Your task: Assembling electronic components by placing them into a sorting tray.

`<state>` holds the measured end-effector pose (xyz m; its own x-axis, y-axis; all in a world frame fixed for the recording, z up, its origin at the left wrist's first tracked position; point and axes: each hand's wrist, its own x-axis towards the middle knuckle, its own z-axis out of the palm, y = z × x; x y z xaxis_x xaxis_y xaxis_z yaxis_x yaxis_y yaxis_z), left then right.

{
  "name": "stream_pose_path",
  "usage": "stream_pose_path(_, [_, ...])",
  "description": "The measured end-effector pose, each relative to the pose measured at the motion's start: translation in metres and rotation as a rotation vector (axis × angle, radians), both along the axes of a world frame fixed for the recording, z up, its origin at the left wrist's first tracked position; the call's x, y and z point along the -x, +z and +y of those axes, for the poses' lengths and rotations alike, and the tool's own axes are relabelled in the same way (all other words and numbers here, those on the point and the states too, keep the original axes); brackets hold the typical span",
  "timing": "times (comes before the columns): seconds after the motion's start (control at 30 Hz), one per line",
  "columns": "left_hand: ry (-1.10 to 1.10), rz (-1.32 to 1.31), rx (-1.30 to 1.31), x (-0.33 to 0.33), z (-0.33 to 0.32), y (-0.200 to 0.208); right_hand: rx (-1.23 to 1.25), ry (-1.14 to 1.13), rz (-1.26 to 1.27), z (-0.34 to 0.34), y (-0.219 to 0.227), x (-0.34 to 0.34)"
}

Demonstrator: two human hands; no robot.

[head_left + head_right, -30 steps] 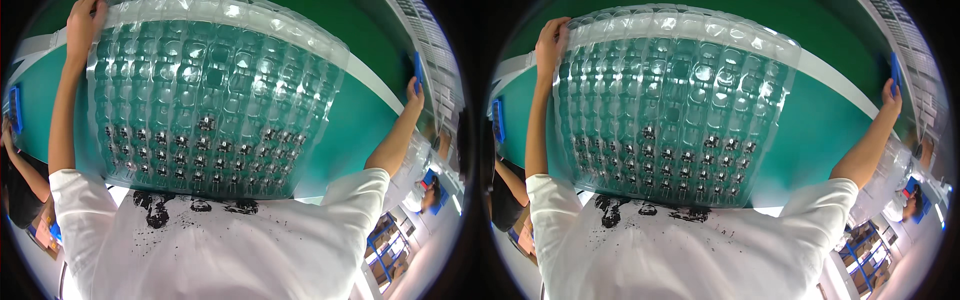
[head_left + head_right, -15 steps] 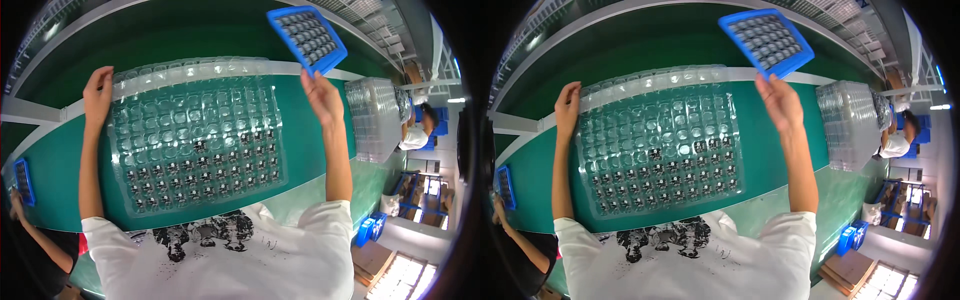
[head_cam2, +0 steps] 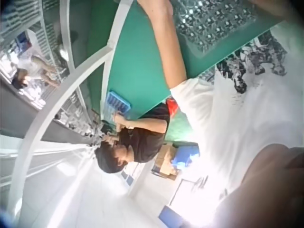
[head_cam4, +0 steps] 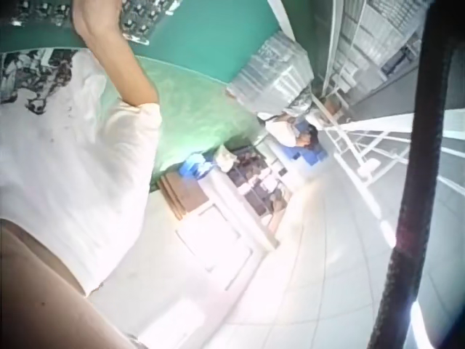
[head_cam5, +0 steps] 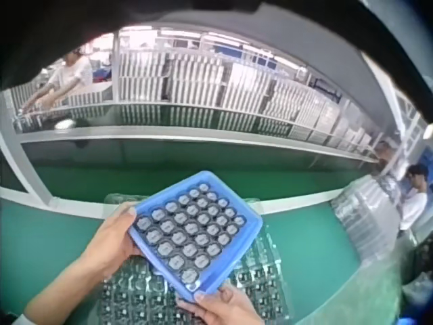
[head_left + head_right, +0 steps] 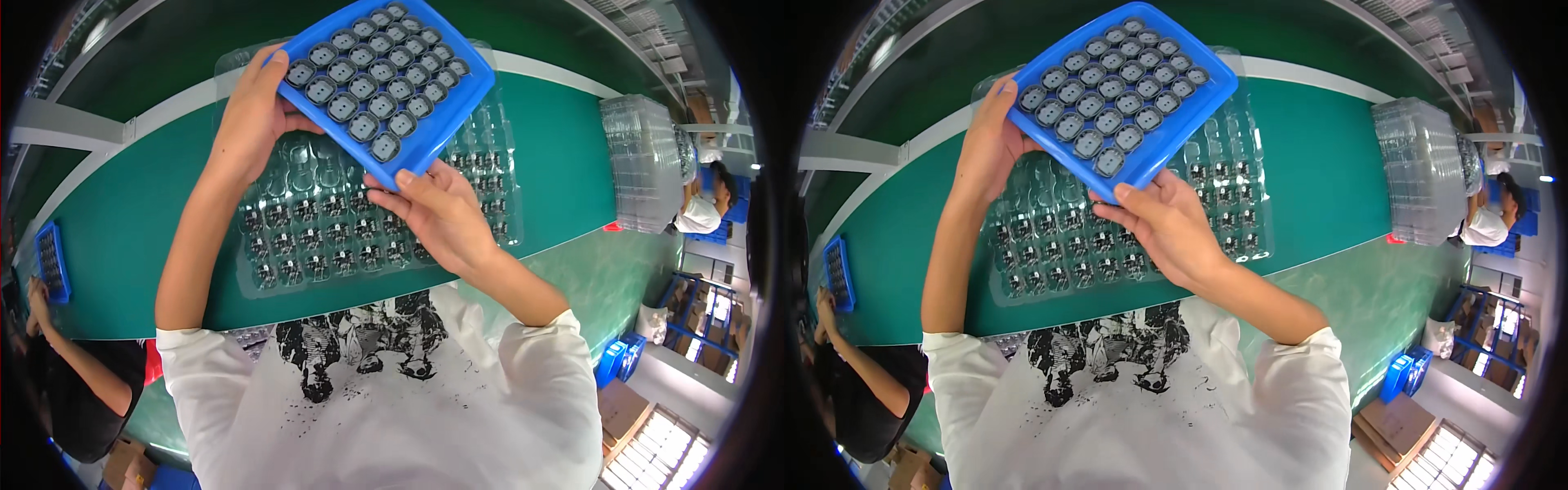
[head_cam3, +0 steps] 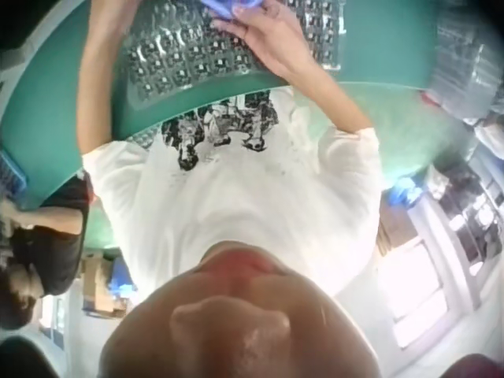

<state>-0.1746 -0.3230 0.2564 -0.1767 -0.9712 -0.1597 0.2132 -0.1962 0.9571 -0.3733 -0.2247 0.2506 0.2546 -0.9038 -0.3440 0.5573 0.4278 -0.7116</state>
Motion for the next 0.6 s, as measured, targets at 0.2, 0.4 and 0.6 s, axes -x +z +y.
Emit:
stream_pose_path(0.2, [-0.099, -0.067, -0.067, -0.034, -0.022, -0.014, 0.065, 0.441, 0.158, 0.017, -0.001, 0.004])
stream_pose_path(0.4, [-0.052, -0.411, 0.002, -0.048, -0.057, -0.020, 0.771, 0.307, 1.004, 0.034, 0.013, 0.048])
stream_pose_path(0.6, [0.040, -0.699, 0.257, -0.074, -0.081, -0.032, 0.789, 0.056, 1.554, -0.001, 0.010, 0.111])
